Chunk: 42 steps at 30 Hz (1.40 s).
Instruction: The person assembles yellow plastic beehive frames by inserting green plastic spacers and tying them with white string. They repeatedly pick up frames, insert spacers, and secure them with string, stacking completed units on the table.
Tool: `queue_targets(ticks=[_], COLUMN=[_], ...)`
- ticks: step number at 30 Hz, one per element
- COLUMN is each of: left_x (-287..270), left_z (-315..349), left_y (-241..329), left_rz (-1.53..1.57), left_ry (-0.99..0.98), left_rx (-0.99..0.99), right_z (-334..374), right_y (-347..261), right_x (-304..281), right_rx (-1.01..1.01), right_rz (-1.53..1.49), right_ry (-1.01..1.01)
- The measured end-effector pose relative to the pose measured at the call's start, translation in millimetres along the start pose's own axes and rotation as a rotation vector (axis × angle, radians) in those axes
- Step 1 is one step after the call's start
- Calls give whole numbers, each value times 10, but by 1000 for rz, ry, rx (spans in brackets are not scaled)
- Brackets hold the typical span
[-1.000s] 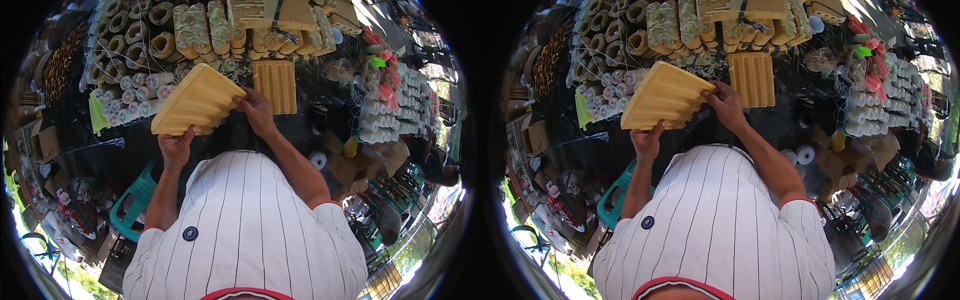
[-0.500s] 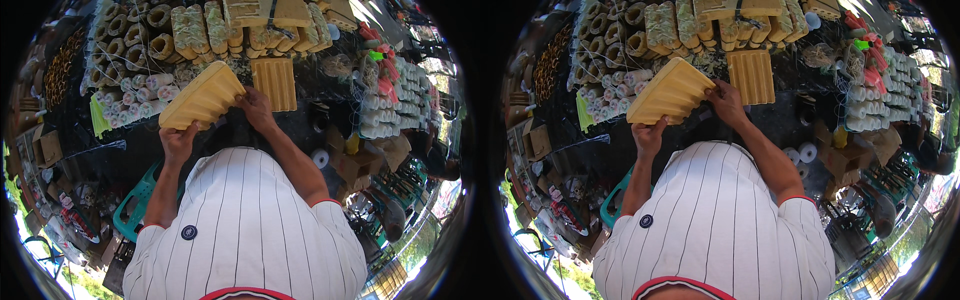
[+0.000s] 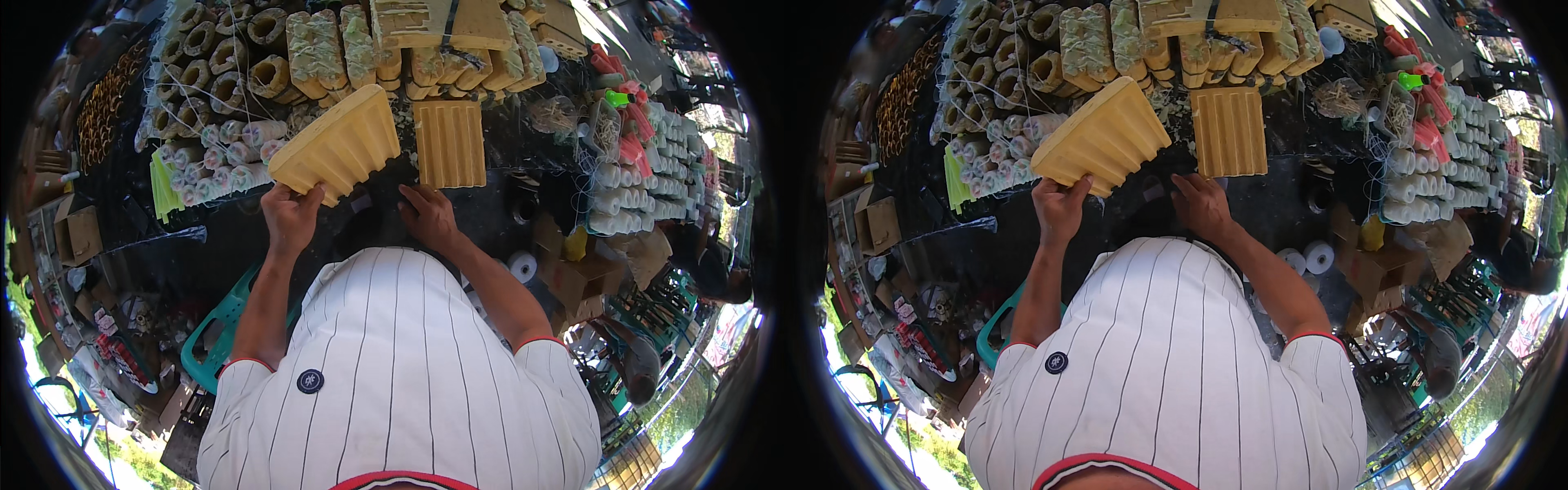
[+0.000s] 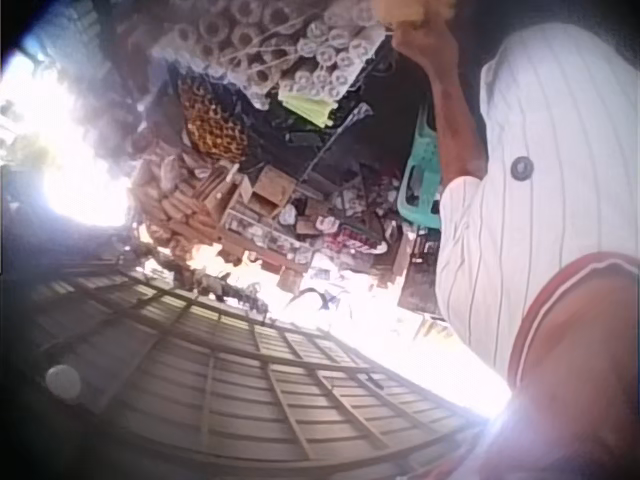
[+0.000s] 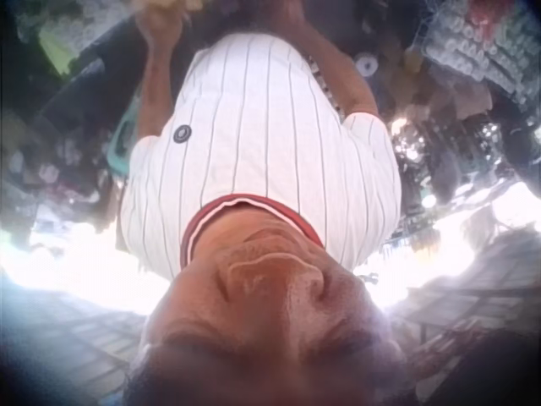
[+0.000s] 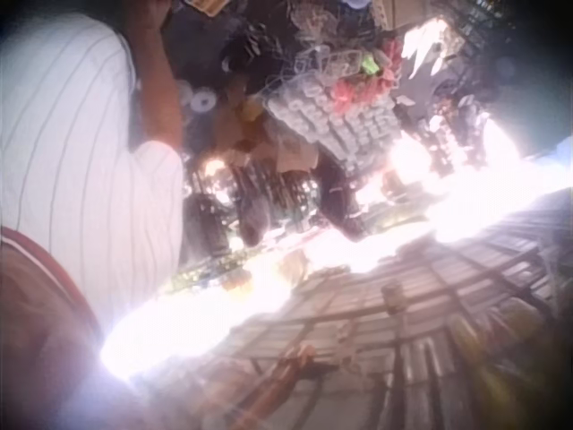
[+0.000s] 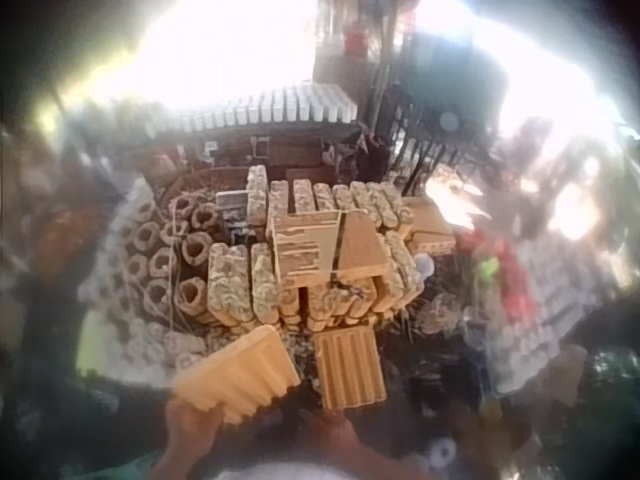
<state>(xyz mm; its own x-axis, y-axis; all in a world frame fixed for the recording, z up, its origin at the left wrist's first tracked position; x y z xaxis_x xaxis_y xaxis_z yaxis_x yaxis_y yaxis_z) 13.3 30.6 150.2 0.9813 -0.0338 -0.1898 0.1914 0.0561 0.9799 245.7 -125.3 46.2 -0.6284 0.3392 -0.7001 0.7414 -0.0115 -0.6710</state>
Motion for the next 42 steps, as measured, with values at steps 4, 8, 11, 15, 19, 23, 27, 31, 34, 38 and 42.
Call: queue_targets(ticks=[4,8,11,15,19,23,27,31,34,38,42], left_x=[67,66,3,34,191,178,72,64,276,631,792], left_z=[66,67,-66,-102,-82,-99,-89,-116,-282,-508,-694], left_y=[27,-57,-134,-571,-1012,-1083,-1172,-1333,-1459,-1542,-1694], left_rz=[-151,-41,-89,-214,-243,-154,-77,-74,-136,-175,-160], left_ry=[-41,-23,-94,-220,-293,-299,-302,-338,-377,-438,-498], left_rx=[-52,-35,-84,-302,-486,-576,-619,-673,-685,-687,-673], right_z=[-759,30,711,188,-763,-938,-628,-581,-570,-523,-421], right_y=[-1036,-308,399,402,277,582,702,717,1239,1401,1634], right_x=[-388,220,309,-296,-399,79,166,-525,-715,-698,-726], right_rx=[-389,-49,330,470,44,-122,-339,-31,610,631,684], right_rz=[-304,-325,-114,-32,232,414,228,520,512,553,530], right_ry=[256,-66,-160,214,329,154,-40,323,357,271,239])
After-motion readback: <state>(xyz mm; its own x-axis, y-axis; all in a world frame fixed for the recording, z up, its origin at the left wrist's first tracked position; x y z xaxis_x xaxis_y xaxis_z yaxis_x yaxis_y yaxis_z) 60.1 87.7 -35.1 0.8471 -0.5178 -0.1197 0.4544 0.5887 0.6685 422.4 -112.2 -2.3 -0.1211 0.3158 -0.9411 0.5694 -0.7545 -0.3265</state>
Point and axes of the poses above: each hand's wrist, its own z-axis away from the middle knuckle, its own x-axis out of the palm, y = z × x, the point moved 5 cm from there along -z, towards the middle knuckle, and after that the axes turned 15 degrees about y, right-handed, at the moved point
